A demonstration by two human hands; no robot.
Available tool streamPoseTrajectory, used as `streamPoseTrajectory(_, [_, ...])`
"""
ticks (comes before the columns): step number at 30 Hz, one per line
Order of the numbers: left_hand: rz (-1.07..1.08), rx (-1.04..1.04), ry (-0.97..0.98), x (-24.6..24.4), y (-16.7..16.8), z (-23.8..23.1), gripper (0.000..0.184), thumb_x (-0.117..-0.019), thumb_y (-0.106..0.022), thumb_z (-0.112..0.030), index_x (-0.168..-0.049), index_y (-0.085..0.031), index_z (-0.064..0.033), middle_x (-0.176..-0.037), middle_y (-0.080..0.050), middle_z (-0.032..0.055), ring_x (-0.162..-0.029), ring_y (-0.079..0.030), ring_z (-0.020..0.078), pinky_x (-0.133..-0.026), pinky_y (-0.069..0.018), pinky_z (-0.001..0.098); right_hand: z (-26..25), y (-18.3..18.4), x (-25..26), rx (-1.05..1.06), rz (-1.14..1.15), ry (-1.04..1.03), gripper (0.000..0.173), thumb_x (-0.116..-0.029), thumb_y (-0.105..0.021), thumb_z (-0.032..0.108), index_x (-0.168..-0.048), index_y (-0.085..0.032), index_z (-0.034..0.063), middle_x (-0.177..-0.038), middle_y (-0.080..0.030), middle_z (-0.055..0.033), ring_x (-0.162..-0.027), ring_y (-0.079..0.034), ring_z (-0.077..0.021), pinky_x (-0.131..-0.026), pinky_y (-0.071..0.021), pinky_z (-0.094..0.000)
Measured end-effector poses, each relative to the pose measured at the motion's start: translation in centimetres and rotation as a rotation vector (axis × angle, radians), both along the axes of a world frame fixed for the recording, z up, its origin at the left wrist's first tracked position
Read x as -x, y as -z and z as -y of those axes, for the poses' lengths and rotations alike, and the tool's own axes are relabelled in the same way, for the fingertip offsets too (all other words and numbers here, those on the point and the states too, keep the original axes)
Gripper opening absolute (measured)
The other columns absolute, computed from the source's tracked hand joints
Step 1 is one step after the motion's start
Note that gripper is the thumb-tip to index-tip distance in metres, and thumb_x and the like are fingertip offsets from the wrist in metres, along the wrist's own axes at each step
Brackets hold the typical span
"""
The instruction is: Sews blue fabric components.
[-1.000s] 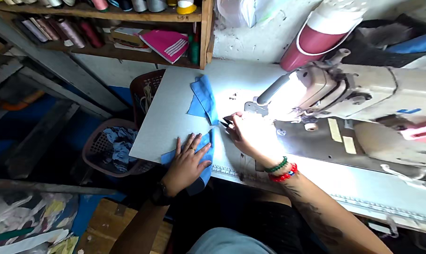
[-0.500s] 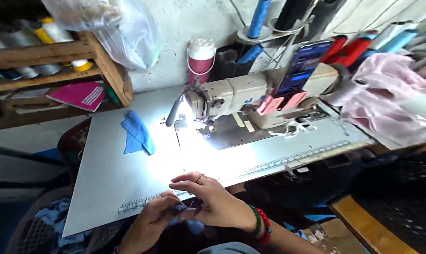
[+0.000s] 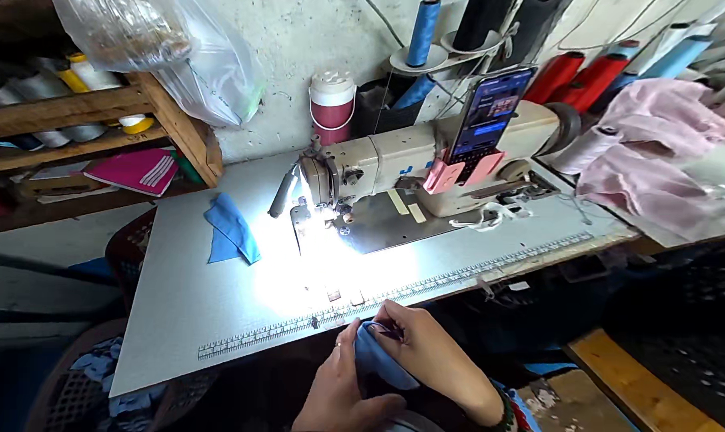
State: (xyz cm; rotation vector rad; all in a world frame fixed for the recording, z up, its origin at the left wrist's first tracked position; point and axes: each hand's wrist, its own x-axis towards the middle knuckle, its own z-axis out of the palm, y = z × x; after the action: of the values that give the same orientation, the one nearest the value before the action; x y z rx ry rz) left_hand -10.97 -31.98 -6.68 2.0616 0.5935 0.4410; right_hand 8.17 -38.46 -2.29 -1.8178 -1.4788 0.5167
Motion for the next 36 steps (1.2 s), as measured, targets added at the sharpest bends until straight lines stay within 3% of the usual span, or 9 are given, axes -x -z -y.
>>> streamPoseTrajectory(4, [0.047,-0.147,-0.153,-1.1,0.1,0.9,0.078,-0.0913,-0.073,-0.040,-0.149,-0.043,0.0040,-0.134,-0.065,0.0150,-0.116,-0.068,0.0205,-0.096,-0.0581,0.0428,0.6,-0.6,0.7,-0.018,0.054,-0.070,0.018,-0.0889,-0.069,0.030,-0.086,-0.067,0.0129,-0.076,-0.061,0.0002,-0.068,-0.061,-0.0105,-0.059,-0.0524,-0.0291])
streamPoseTrajectory(7, [0.057,-0.228,-0.214,-1.1,-0.7,0.3,0.043,-0.0892,-0.067,-0.016,-0.131,-0.064,-0.0051,-0.121,-0.068,0.0107,-0.105,-0.070,0.0167,-0.088,-0.0605,0.0356,1.0,-0.7,1.3,-0.046,0.051,-0.168,0.019,-0.0850,-0.073,0.030,-0.093,-0.070,0.0128,-0.089,-0.066,-0.0024,-0.075,-0.065,-0.0124,-0.062,-0.0562,-0.0315])
streamPoseTrajectory(10, [0.112,-0.210,-0.205,-0.1,-1.5,-1.0,0.042,-0.0843,-0.067,-0.005,-0.126,-0.068,-0.0064,-0.119,-0.067,0.0109,-0.094,-0.068,0.0105,-0.083,-0.0587,0.0254,1.4,-0.8,0.6,-0.056,-0.028,-0.269,0.018,-0.0845,-0.073,0.023,-0.098,-0.070,0.0109,-0.097,-0.069,-0.0035,-0.075,-0.064,-0.0106,-0.064,-0.0559,-0.0286])
streamPoseTrajectory(15, [-0.166,-0.219,-0.053,3.0,-2.8,-3.0,0.023,-0.0950,-0.064,-0.019,-0.114,-0.073,-0.0094,-0.102,-0.075,0.0049,-0.092,-0.072,0.0174,-0.082,-0.0609,0.0421,2.3,-1.2,-1.5,-0.114,-0.291,-0.442,0.012,-0.0898,-0.072,0.016,-0.086,-0.064,0.0078,-0.106,-0.072,-0.0036,-0.081,-0.063,-0.0010,-0.068,-0.0517,-0.0161])
streamPoseTrajectory(18, [-0.123,-0.017,0.100,4.2,-3.2,-4.4,0.020,-0.0975,-0.062,-0.022,-0.104,-0.071,-0.0062,-0.087,-0.070,0.0036,-0.079,-0.066,0.0087,-0.072,-0.0562,0.0295,2.6,-0.9,-2.6,-0.097,-0.330,-0.491,0.014,-0.0910,-0.073,0.016,-0.085,-0.064,0.0079,-0.109,-0.072,-0.0032,-0.084,-0.063,-0.0004,-0.070,-0.0517,-0.0156])
streamPoseTrajectory(23, [0.236,0.280,0.211,4.2,-4.0,-4.9,0.021,-0.0906,-0.071,-0.011,-0.110,-0.065,-0.0048,-0.100,-0.068,-0.0005,-0.091,-0.065,0.0001,-0.082,-0.0550,0.0179,2.2,0.1,-4.4,0.084,-0.418,-0.692,0.029,-0.0931,-0.075,0.030,-0.104,-0.068,0.0049,-0.117,-0.071,-0.0048,-0.089,-0.064,-0.0016,-0.075,-0.0530,-0.0196])
streamPoseTrajectory(28, [0.214,0.093,0.273,2.1,-4.6,-4.1,0.021,-0.0894,-0.071,-0.007,-0.110,-0.071,-0.0022,-0.099,-0.066,0.0074,-0.098,-0.061,0.0072,-0.088,-0.0509,0.0190,1.0,1.1,-2.5,-0.062,-0.602,-0.685,0.058,-0.0959,-0.071,0.042,-0.136,-0.056,0.0022,-0.115,-0.070,-0.0066,-0.101,-0.067,-0.0054,-0.088,-0.0572,-0.0239])
streamPoseTrajectory(33, [0.140,-0.031,0.142,1.5,-5.0,-3.2,0.021,-0.0861,-0.073,-0.009,-0.107,-0.070,-0.0072,-0.091,-0.065,0.0039,-0.086,-0.060,0.0049,-0.077,-0.0503,0.0157,0.3,1.2,-0.8,-0.048,-0.575,-0.540,0.033,-0.0936,-0.076,0.023,-0.120,-0.065,0.0068,-0.085,-0.062,0.0016,-0.072,-0.056,0.0001,-0.064,-0.0469,-0.0153])
streamPoseTrajectory(36, [0.142,-0.034,0.148,2.1,-5.3,-3.3,0.024,-0.0867,-0.073,-0.008,-0.110,-0.070,-0.0070,-0.092,-0.069,0.0040,-0.085,-0.064,0.0043,-0.077,-0.0542,0.0170,0.1,1.5,-1.1,-0.076,-0.484,-0.555,0.020,-0.0976,-0.071,0.025,-0.101,-0.070,0.0047,-0.084,-0.065,-0.0012,-0.072,-0.056,-0.0006,-0.064,-0.0461,-0.0156])
